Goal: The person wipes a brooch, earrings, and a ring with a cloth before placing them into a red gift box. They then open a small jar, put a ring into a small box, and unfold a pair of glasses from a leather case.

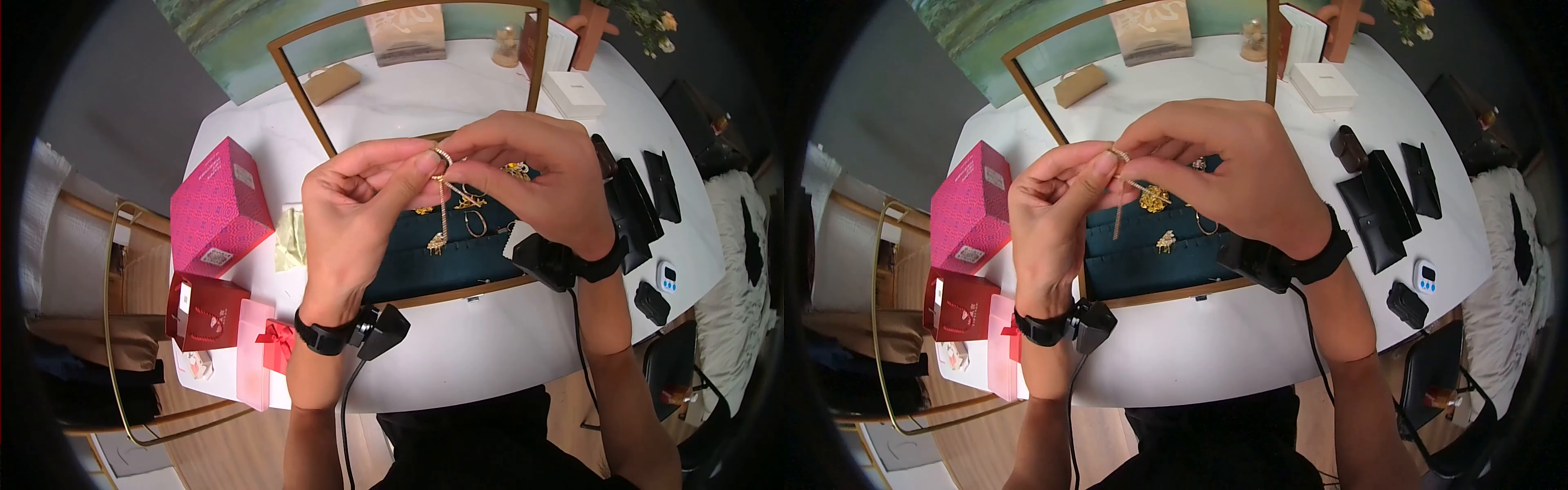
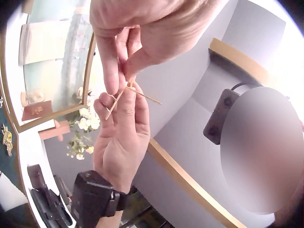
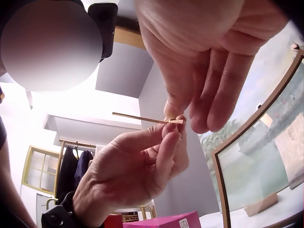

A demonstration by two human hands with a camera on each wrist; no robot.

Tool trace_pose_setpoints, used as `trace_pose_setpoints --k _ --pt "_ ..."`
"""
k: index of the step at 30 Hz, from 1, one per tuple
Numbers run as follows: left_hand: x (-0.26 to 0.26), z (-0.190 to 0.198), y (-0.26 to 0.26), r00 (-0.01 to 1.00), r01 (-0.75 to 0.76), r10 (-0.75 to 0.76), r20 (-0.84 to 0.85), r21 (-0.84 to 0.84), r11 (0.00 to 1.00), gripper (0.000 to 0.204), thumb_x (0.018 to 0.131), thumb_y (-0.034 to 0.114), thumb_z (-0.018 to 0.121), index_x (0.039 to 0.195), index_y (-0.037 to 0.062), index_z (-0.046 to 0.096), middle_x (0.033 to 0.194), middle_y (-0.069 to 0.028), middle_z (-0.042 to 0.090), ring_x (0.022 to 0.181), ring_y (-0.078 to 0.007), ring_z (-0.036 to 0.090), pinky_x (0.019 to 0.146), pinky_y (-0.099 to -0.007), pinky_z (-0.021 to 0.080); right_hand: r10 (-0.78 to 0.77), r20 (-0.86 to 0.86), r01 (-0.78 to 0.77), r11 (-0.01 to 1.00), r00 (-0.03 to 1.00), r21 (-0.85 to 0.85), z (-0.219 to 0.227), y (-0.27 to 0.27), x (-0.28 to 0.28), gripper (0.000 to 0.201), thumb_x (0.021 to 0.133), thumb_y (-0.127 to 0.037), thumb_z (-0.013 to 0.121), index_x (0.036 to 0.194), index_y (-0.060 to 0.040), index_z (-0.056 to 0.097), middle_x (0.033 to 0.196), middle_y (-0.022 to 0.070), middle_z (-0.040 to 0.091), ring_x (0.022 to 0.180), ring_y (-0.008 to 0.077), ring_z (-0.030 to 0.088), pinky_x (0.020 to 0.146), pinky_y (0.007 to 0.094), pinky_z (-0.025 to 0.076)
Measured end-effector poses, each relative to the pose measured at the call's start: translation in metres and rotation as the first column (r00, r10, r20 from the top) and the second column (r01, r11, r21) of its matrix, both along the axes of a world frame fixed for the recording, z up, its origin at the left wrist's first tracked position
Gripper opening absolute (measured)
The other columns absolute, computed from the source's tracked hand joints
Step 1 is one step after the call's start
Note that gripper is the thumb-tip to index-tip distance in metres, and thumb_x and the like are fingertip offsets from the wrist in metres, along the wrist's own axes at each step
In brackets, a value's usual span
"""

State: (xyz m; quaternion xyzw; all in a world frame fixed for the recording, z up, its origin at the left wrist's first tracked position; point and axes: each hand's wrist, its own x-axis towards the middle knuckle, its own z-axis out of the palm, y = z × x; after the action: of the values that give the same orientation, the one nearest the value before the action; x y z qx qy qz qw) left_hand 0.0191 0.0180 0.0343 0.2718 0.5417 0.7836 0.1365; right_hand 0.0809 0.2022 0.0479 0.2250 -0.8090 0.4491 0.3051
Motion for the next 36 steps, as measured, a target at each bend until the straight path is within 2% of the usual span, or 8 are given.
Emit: trace_pose_setpoints --k 7,15,18,21,25,29,34,36 --pt "0.001 0.001 0.001 0.931 -0.210 0.151 -0.333 -0.148 0.967 0.012 0.086 0.005 0.074 0.096 -0.0015 0.075 0.088 -0.0072 0.075 0.080 -0.0085 0.068 0.071 -0.0228 0.056 -0.030 0.266 0.043 0.998 0.964 -0.041 0.004 -0.002 0.004 0.018 0.087 -0.001 0.071 0.103 0.0023 0.065 0.096 0.0062 0.070 0.084 0.0104 0.068 0.077 0.0221 0.053" --pt "-0.015 -0.011 -0.001 0.860 -0.268 0.208 -0.465 -0.066 0.961 0.013 0.083 0.006 0.073 0.092 -0.0036 0.073 0.084 -0.0126 0.073 0.081 -0.0181 0.072 0.070 -0.0292 0.059 -0.109 0.368 0.111 0.994 0.923 0.017 -0.007 0.000 -0.007 0.007 0.092 -0.004 0.065 0.095 0.0021 0.064 0.079 0.0015 0.064 0.068 0.0052 0.056 0.064 0.0200 0.044" --pt "-0.019 -0.015 -0.004 0.610 -0.522 0.376 -0.697 0.003 0.853 0.025 0.075 0.014 0.076 0.094 -0.0033 0.072 0.085 -0.0183 0.070 0.079 -0.0291 0.071 0.068 -0.0324 0.057 -0.163 0.449 0.118 0.985 0.878 0.127 -0.023 0.012 -0.020 0.011 0.093 -0.006 0.064 0.100 0.0024 0.065 0.077 0.0013 0.063 0.067 0.0049 0.055 0.063 0.0198 0.043" --pt "-0.017 -0.013 -0.003 0.618 -0.495 0.379 -0.689 0.034 0.868 0.023 0.075 0.014 0.075 0.091 -0.0022 0.072 0.081 -0.0180 0.069 0.078 -0.0292 0.070 0.066 -0.0332 0.056 -0.236 0.548 0.135 0.966 0.802 0.219 -0.041 0.018 -0.033 0.018 0.091 -0.006 0.064 0.107 0.0030 0.066 0.077 0.0025 0.064 0.066 0.0069 0.055 0.063 0.0220 0.043" --pt "0.003 -0.001 -0.009 0.632 -0.434 0.266 -0.728 -0.049 0.899 0.018 0.076 0.013 0.073 0.087 -0.0009 0.073 0.077 -0.0162 0.069 0.077 -0.0293 0.070 0.064 -0.0330 0.054 -0.300 0.353 0.161 0.914 0.886 0.372 -0.033 0.000 -0.027 0.021 0.085 0.001 0.061 0.105 0.0029 0.067 0.079 0.0051 0.067 0.067 0.0110 0.054 0.064 0.0276 0.045" --pt "0.024 0.006 -0.026 0.821 -0.245 0.083 -0.565 -0.217 0.945 0.014 0.078 0.014 0.073 0.083 0.0019 0.072 0.078 -0.0124 0.070 0.076 -0.0295 0.068 0.068 -0.0342 0.053 -0.220 0.385 0.078 0.933 0.896 0.352 -0.023 -0.002 -0.018 0.009 0.089 -0.006 0.065 0.091 0.0028 0.065 0.077 0.0028 0.066 0.064 0.0091 0.049 0.060 0.0253 0.042" --pt "0.062 -0.011 -0.105 0.706 -0.572 0.049 -0.707 -0.527 0.628 0.028 0.080 0.023 0.078 0.099 0.0033 0.070 0.083 -0.0113 0.067 0.080 -0.0287 0.064 0.073 -0.0351 0.051 -0.259 0.456 0.101 0.934 0.851 0.341 -0.015 -0.005 -0.011 0.019 0.093 -0.014 0.067 0.081 0.0008 0.063 0.066 -0.0019 0.052 0.059 0.0031 0.040 0.052 0.0218 0.031" --pt "0.073 -0.032 -0.143 0.658 -0.718 0.120 -0.743 -0.572 0.397 0.034 0.079 0.022 0.079 0.105 0.0014 0.069 0.093 -0.0142 0.066 0.088 -0.0309 0.063 0.077 -0.0370 0.051 -0.241 0.451 0.070 0.929 0.859 0.363 -0.014 -0.002 -0.010 0.021 0.093 -0.015 0.067 0.080 0.0006 0.062 0.065 -0.0024 0.052 0.059 0.0037 0.040 0.052 0.0223 0.030"
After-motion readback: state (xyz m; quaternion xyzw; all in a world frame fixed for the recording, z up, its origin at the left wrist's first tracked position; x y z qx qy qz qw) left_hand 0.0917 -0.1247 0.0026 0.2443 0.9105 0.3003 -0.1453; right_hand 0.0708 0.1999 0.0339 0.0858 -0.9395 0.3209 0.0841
